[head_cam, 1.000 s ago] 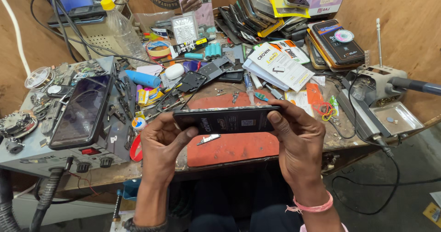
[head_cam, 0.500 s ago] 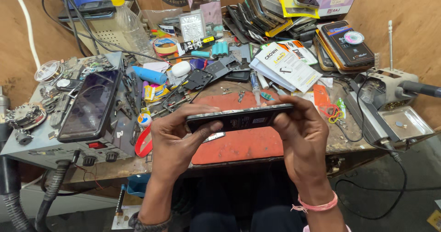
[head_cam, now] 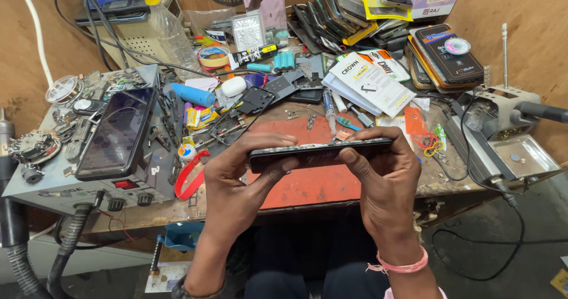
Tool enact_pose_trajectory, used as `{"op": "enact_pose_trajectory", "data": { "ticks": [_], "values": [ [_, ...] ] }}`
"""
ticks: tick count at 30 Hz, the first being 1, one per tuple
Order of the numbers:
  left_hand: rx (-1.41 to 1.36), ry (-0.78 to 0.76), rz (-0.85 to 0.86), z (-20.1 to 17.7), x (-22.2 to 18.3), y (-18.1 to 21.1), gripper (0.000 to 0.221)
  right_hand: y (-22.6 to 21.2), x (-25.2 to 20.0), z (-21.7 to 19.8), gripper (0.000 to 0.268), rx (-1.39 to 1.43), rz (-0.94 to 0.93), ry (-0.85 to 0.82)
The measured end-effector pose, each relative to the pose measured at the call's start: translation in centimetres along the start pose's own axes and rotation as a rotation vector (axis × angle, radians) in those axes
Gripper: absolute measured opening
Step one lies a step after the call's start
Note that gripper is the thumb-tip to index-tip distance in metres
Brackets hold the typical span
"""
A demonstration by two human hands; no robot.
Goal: The person disassembles a smartphone, removes the back cover, and detaches the battery connector. They then place a new battery into the phone chassis, reconnect the battery, and reattach the back cover. The person uses a heat gun to warm the back cover and a screwdriver to secure screws.
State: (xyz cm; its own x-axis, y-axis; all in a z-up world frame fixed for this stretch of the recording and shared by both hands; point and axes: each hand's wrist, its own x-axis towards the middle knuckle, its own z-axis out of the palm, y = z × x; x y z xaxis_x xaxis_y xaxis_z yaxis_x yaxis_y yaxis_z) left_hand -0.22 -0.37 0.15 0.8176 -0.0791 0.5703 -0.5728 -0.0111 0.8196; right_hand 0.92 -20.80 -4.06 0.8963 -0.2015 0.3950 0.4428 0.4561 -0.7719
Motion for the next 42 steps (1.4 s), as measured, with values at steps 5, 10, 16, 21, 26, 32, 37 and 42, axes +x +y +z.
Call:
{"op": "enact_pose_trajectory", "data": {
  "ticks": [5, 10, 16, 21, 26, 32, 37, 42],
  "values": [
    [0.010, 0.053, -0.065, 0.2, 0.4, -0.2, 0.025, -0.4, 0.5, 0.7, 0.040, -0.077, -0.055, -0.048],
    [0.038, 0.147, -0.281, -0.4, 2.1, -1.8, 0.021, -1.4, 1.2, 1.7, 0.091, -1.006, -0.683, -0.206],
    [0.101, -0.058, -0.348, -1.6, 4.9, -3.9, 0.030, 0.5, 3.1, 2.4, 0.099, -1.548, -0.668, -0.527],
    [0.107, -0.115, -0.640, -2.7, 8.3, -3.6, 0.045, 2.3, 3.4, 1.3, 0.088, -1.135, -0.450, -0.494],
    [0.159, 0.074, -0.434, -1.2, 6.5, -2.5, 0.042, 3.1, 3.0, -0.1, 0.072, -0.031, 0.323, -0.298],
    [0.281, 0.099, -0.117, 2.9, 1.6, -2.6, 0.040, 2.9, 1.6, 0.4, 0.069, 0.242, 0.383, -0.239],
    [0.445, 0.078, 0.003, 3.7, 1.2, -2.3, 0.049, 2.6, 1.2, 0.7, 0.060, 0.137, 0.384, -0.198],
    [0.407, -0.052, -0.201, 3.7, 1.6, -2.2, 0.049, 3.3, 1.0, -0.2, 0.049, 0.128, 0.399, -0.177]
  ]
}}
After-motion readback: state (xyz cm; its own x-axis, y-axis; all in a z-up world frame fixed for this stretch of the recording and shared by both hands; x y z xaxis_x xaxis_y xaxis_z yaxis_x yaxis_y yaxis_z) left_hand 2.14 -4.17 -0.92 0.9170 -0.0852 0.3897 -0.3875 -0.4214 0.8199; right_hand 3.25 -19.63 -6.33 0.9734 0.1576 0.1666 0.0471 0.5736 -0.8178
